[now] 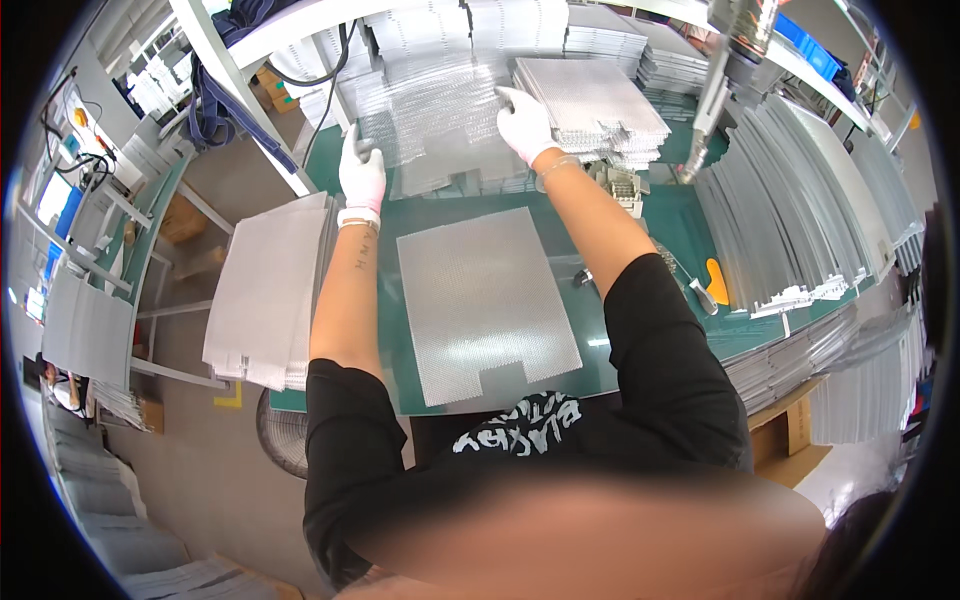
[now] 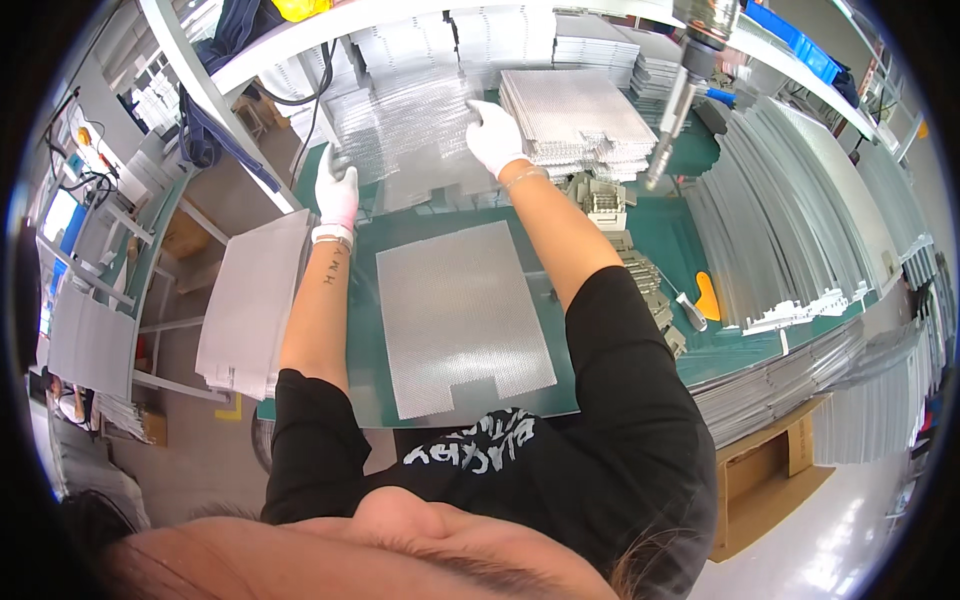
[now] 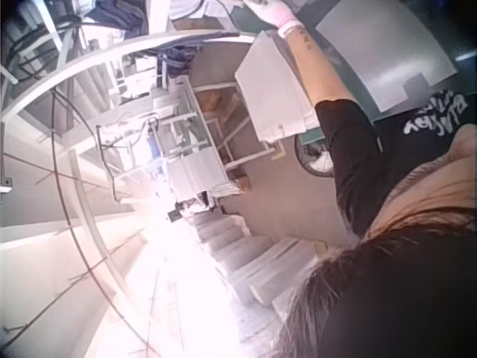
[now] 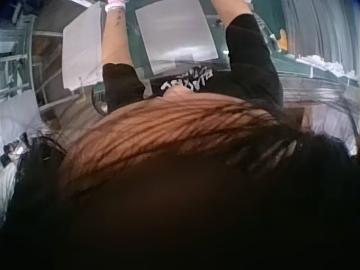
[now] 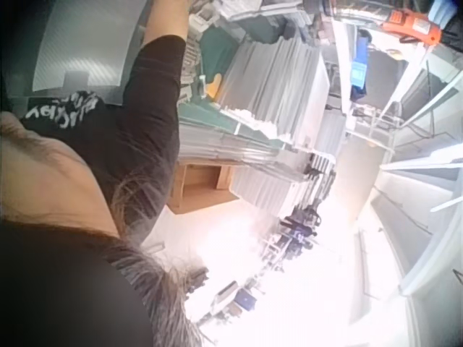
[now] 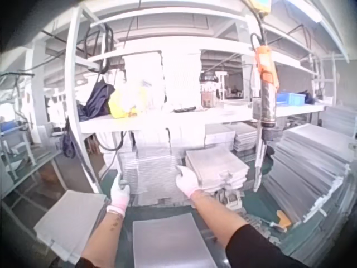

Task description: Assembling mesh filters by inserting mesh sheets into metal frames and securing them with a hammer and a power drill.

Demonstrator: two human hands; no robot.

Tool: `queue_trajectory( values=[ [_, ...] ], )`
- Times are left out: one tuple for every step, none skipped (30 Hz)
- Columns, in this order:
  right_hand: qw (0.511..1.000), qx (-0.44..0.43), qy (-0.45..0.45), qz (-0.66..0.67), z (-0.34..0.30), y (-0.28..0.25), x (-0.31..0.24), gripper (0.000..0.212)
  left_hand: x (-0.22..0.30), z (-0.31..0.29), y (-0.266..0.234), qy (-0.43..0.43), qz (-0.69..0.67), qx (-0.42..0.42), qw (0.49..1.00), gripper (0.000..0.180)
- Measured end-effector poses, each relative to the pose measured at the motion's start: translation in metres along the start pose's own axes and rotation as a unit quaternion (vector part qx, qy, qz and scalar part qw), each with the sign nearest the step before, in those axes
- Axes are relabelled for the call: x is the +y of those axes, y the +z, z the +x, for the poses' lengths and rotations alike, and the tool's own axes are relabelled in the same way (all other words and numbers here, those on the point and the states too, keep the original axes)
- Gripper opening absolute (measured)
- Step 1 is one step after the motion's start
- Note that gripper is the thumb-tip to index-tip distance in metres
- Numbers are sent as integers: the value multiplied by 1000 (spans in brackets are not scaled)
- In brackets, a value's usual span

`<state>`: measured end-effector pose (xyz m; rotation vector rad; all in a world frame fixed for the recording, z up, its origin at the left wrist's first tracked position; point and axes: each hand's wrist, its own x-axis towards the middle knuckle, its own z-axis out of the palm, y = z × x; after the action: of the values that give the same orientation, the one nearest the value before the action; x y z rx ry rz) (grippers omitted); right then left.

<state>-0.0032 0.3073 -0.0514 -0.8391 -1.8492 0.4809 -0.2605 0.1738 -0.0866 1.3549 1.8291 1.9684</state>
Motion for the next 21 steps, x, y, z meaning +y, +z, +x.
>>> queue_trajectory(
  values=[
    [993, -60, 68, -76, -1, -1, -2, 41, 4, 3, -2, 39, 73, 0, 997, 60],
    [993, -60, 68, -74, 0, -2, -3, 41, 6, 3, -6, -19, 137, -43, 989, 60],
    [979, -125, 120, -103, 2, -3, -4, 41, 9, 2, -7, -11, 191, -62, 980, 59],
    [958, -189, 169, -132, 3, -4, -5, 41, 11, 3, -6, -2, 243, -80, 967, 58],
    [958, -189, 169, -132, -2, -5, -4, 41, 13, 1, -8, -2, 243, -79, 967, 58],
    [985, -113, 75, -110, -9, -7, -3, 41, 15, -1, -9, 55, 244, -62, 966, 59],
    [995, -36, -18, -87, -15, -9, -4, 42, 19, -5, -10, 111, 243, -45, 963, 59],
    [995, -37, -17, -88, -18, -12, -5, 42, 23, -7, -9, 110, 243, -46, 963, 59],
    [995, -7, -38, -90, -20, -15, -5, 42, 26, -9, -8, 120, 187, -9, 975, 59],
    [994, 19, -61, -90, -24, -17, -10, 43, 28, -13, -10, 126, 133, 29, 983, 59],
    [994, 15, -59, -89, -28, -19, -14, 43, 28, -17, -12, 100, 142, 33, 984, 60],
    [993, -16, -41, -111, -31, -22, -17, 43, 28, -22, -15, 95, 144, 33, 984, 60],
    [989, -46, -16, -139, -39, -30, -14, 43, 38, -30, -11, 28, 100, 4, 995, 60],
    [988, -50, -6, -143, -46, -37, -11, 43, 46, -38, -8, -41, 57, -23, 997, 60],
    [988, -50, -5, -146, -53, -45, -8, 43, 53, -47, -3, -50, 65, -31, 996, 60],
    [988, -52, -14, -142, -53, -47, -15, 44, 48, -48, -11, -54, 69, -27, 996, 60],
    [978, -159, 52, -127, -49, -49, -20, 42, 35, -45, -21, -104, 27, -51, 993, 56],
    [977, -168, 51, -122, -52, -45, -26, 42, 24, -42, -31, -152, -15, -73, 986, 53],
    [990, -84, 11, -110, -53, -47, -26, 41, 27, -37, -26, -176, 20, -88, 980, 43],
    [995, 0, -30, -97, -54, -50, -26, 40, 28, -42, -24, -179, 20, -90, 980, 43],
    [993, 36, -74, -82, -58, -52, -27, 38, 31, -46, -22, -106, 18, -70, 992, 42]
  ],
)
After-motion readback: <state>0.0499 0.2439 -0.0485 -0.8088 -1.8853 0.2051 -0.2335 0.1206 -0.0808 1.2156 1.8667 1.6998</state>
